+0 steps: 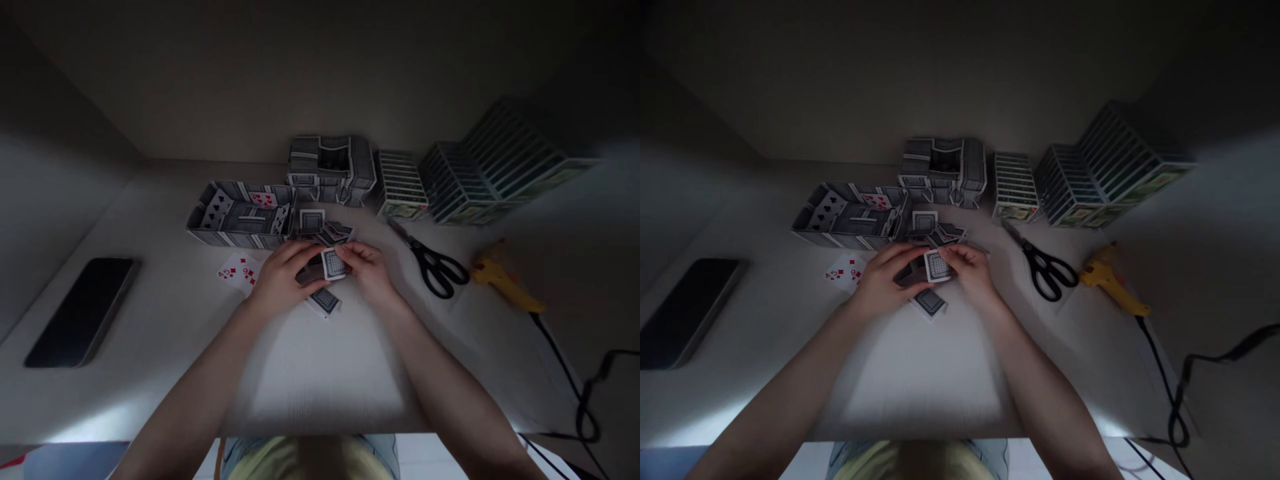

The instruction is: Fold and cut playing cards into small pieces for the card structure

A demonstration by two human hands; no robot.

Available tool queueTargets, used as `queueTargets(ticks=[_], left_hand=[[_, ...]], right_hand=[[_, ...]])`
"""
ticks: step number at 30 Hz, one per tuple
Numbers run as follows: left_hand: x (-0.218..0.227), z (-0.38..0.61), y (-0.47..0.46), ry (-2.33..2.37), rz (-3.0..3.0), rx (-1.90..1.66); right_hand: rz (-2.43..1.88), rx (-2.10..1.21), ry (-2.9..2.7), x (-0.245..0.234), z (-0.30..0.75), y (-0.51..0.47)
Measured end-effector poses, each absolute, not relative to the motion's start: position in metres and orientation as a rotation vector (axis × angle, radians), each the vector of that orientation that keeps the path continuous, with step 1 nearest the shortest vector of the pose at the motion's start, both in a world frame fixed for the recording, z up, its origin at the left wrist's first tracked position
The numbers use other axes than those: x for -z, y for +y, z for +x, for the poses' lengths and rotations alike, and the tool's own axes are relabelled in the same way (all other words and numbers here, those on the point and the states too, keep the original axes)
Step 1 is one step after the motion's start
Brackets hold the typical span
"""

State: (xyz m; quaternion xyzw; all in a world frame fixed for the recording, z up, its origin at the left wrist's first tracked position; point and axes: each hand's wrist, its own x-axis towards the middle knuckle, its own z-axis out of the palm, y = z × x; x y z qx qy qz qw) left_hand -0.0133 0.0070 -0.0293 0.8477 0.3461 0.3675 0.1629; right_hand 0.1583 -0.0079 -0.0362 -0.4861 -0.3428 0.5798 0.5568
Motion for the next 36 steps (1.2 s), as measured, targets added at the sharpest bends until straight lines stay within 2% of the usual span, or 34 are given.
queueTargets(ticks=[22, 29, 36], left_hand=[[0.0325, -0.0056, -0.0029, 0.993, 2.315, -1.064], [0.0297, -0.0054, -0.0024, 1.013, 2.279, -1.116], [0.0284, -0.0058, 0.0007, 0.794, 2.401, -1.218]], right_hand=[[-1.213, -1.207, -0.845, 0.0346, 0.1544, -0.0108], [-1.160, -1.337, -0.701, 0.0355, 0.1526, -0.0092], [-1.120, -1.477, -0.654, 0.0303, 0.1503, -0.0101]])
